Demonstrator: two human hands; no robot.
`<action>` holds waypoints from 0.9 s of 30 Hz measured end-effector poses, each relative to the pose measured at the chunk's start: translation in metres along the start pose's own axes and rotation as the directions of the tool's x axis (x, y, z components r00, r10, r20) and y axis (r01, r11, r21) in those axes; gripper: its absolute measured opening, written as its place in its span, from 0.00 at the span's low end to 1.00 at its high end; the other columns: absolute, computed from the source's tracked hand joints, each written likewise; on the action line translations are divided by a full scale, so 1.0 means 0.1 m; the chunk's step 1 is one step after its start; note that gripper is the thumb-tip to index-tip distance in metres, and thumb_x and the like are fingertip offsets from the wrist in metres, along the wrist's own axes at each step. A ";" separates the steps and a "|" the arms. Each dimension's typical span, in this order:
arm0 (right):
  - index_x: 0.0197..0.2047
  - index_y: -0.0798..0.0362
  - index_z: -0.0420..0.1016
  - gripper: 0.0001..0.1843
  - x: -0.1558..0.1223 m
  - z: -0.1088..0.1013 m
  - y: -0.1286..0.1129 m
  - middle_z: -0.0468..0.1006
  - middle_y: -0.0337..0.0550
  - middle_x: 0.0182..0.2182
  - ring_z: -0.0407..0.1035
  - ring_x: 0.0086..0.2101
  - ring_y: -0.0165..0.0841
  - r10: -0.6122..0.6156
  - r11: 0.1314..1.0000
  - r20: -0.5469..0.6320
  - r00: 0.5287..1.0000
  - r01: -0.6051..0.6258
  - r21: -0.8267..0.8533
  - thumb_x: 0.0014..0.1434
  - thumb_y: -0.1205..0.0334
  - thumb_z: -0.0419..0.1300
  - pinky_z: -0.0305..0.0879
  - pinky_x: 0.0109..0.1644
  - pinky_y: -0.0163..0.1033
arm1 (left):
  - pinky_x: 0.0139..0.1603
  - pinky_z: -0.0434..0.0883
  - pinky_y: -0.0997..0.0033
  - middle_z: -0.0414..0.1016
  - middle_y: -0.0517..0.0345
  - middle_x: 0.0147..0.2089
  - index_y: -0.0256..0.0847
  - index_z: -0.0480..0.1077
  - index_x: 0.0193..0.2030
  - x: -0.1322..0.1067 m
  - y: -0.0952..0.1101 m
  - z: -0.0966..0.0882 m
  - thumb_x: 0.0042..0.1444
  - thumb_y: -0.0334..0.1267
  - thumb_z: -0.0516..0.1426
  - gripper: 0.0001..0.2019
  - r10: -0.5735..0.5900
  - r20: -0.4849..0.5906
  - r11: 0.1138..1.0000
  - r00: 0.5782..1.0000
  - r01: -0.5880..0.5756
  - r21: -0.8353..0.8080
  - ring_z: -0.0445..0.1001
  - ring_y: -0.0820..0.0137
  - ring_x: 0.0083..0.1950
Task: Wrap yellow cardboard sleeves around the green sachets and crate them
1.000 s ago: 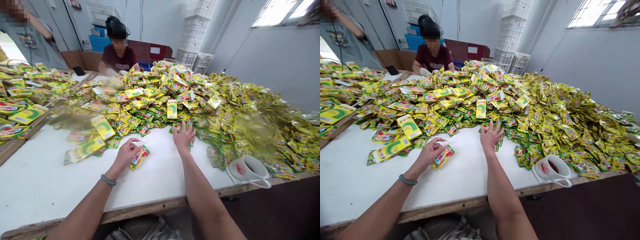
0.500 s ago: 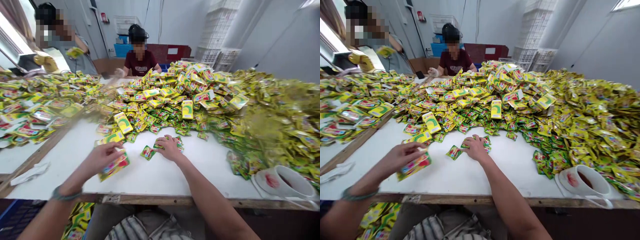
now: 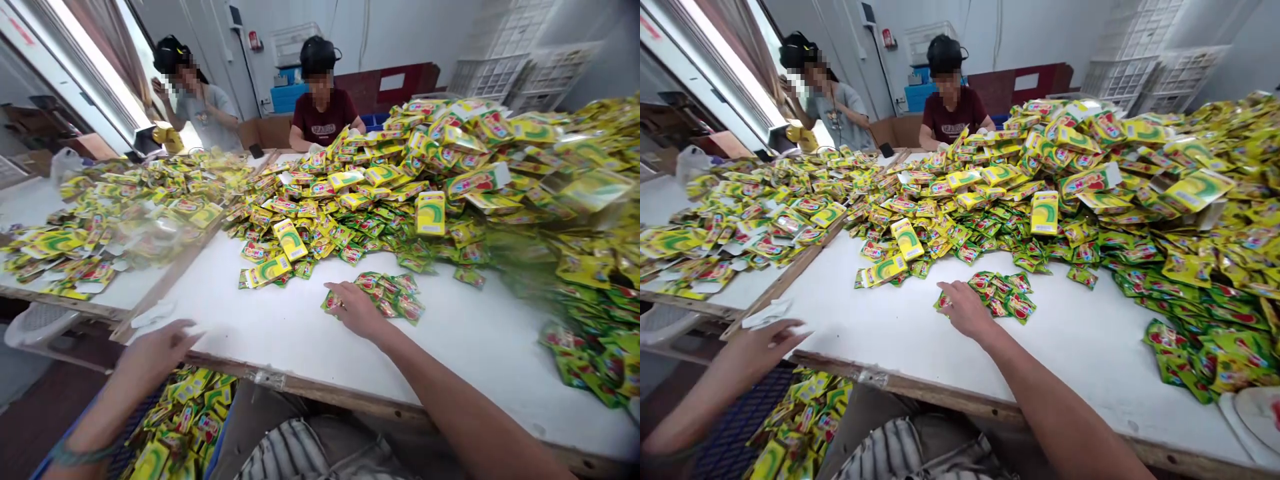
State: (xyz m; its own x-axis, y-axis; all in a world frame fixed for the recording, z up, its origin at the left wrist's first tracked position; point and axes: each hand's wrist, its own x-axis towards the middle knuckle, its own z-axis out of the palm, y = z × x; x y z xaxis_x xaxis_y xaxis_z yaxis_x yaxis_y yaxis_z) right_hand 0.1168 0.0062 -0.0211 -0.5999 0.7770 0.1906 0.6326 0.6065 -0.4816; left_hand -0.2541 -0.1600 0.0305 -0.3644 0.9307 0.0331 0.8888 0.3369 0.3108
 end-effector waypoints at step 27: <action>0.51 0.51 0.72 0.16 -0.02 -0.36 0.08 0.79 0.43 0.38 0.71 0.39 0.36 0.403 0.891 -0.072 0.912 -0.373 0.260 0.58 0.66 0.62 0.62 0.42 0.38 | 0.36 0.67 0.70 0.78 0.57 0.32 0.39 0.73 0.35 1.13 2.21 1.05 0.50 0.41 0.62 0.09 0.247 -0.097 0.765 0.964 -0.255 -0.592 0.74 0.67 0.34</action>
State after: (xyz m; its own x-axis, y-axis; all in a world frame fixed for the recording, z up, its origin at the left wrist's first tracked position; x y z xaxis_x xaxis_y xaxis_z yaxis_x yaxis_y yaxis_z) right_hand 0.1409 0.0154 0.0050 -0.2573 0.9654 0.0413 0.6598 0.2067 -0.7225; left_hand -0.0700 0.0347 0.0029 -0.1592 0.9667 0.2004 0.6077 -0.0640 0.7916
